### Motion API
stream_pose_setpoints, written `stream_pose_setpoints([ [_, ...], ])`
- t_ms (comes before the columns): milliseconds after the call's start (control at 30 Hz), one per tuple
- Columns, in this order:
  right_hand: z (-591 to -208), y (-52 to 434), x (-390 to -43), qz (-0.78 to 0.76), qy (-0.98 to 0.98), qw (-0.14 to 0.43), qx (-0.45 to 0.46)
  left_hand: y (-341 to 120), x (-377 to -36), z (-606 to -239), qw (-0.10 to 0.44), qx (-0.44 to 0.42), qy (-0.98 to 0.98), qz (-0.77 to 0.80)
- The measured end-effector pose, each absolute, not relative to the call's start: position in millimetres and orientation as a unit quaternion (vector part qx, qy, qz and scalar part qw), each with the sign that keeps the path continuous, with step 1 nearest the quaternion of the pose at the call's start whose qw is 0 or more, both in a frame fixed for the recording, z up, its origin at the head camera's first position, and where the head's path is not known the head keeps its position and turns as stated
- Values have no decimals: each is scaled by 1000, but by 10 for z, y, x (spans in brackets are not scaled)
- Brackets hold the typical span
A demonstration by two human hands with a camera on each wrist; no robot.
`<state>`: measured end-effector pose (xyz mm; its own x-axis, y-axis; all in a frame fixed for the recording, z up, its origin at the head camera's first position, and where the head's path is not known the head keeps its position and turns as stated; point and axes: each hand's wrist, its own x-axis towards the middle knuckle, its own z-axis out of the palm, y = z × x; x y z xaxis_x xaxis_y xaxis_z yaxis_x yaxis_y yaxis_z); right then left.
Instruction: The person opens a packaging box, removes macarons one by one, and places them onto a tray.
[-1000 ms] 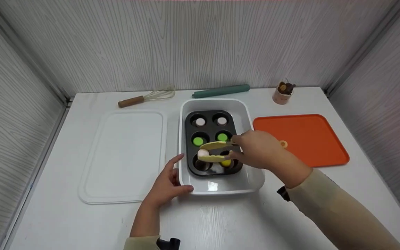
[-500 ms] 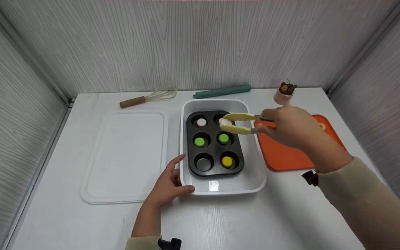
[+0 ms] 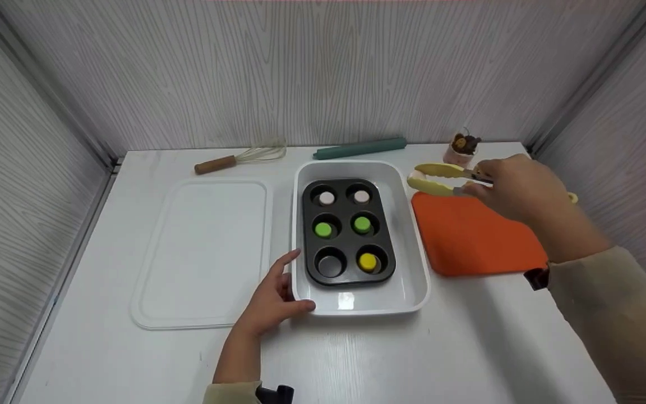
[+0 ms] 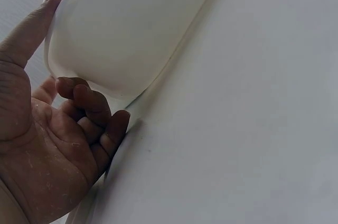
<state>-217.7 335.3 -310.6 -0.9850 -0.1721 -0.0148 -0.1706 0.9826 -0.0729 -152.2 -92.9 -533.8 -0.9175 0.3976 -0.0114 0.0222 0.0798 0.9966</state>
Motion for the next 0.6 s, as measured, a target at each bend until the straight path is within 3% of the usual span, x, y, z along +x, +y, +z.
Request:
stream_pose_setpoints([
  [600, -3440, 3685, -2431, -44, 996, 73, -39, -921, -1516, -5362, 132, 149, 724, 660],
])
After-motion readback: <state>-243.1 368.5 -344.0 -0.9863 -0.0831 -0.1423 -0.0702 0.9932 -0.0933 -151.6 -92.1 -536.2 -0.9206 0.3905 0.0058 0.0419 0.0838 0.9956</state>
